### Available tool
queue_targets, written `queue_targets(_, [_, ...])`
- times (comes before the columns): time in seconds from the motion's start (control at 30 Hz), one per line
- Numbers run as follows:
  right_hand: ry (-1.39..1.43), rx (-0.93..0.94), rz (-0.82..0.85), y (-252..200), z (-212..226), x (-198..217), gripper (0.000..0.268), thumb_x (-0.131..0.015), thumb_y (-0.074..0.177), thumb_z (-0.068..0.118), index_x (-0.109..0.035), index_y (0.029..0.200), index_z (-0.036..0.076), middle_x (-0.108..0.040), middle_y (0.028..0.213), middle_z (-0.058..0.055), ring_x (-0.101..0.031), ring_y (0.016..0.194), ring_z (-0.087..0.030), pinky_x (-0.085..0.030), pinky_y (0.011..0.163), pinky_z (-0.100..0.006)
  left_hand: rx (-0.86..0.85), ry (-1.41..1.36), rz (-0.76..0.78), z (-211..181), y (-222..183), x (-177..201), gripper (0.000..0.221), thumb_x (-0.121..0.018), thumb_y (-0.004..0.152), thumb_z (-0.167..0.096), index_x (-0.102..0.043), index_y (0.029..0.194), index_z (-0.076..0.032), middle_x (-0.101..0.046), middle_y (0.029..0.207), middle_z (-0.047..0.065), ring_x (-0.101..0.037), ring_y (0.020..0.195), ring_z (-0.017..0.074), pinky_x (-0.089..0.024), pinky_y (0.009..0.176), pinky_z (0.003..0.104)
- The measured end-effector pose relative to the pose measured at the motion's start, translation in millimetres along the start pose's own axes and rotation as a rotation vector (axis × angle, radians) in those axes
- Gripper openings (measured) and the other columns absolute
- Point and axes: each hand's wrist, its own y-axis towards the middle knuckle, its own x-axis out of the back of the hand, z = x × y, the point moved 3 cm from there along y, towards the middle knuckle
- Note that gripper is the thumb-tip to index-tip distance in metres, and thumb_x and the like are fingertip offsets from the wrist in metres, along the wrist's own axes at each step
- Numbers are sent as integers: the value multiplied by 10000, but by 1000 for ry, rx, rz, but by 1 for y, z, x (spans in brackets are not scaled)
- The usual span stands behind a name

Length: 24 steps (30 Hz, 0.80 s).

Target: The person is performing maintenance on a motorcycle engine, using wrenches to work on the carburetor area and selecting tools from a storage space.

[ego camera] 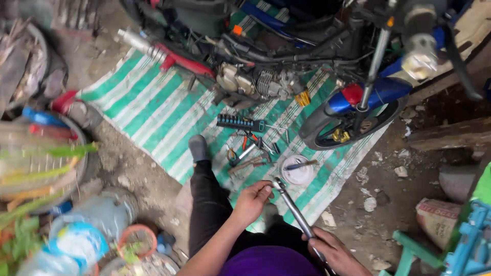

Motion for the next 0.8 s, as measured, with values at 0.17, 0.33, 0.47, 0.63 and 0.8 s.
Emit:
queue_targets(0.17, [39,300,-275,126,-10,-88,297,-671,1003,238,-808,1266,233,-646,1124,-22,-693,837,-230,-586,670,-368,105,105,181,33,124,114,315,-653,1072,-380,-784,1236,-145,-788,921,12,-696,787,139,-583,786,311])
queue_targets(0.33, [340,-248,-148,122,226,-105,693,-660,967,212,-629,1646,344,-726,692,-156,-696,619,-241,-566,657,-377,82,542,311,83,232,189,306,-558,1064,-532,-743,1167,-312,-845,953,-106,-812,950,301,-579,843,457])
queue_targets(0.47, [755,-331,-169,214,234,-150,279,-772,968,38,-705,1237,6,-676,655,-298,-629,509,-368,-505,507,-453,-337,409,466,33,264,173,202,-653,1024,-227,-634,1118,-49,-722,1007,181,-753,708,255,-613,573,379])
queue_targets(0.63, [30,-307,-62,333,307,-137,331,-762,837,376,-740,1125,214,-837,902,-3,-844,729,-124,-626,686,-318,-183,485,288,98,360,145,538,-436,1151,-456,-551,1481,-46,-679,1264,276,-674,928,586,-476,707,673])
queue_targets(0.8, [239,42,-169,566,174,-200,772,-968,631,324,-744,1363,227,-918,1152,23,-840,1062,-73,-626,836,-314,-179,363,388,77,465,140,412,-473,1155,-463,-684,1184,-110,-642,829,98,-632,672,298,-411,578,499])
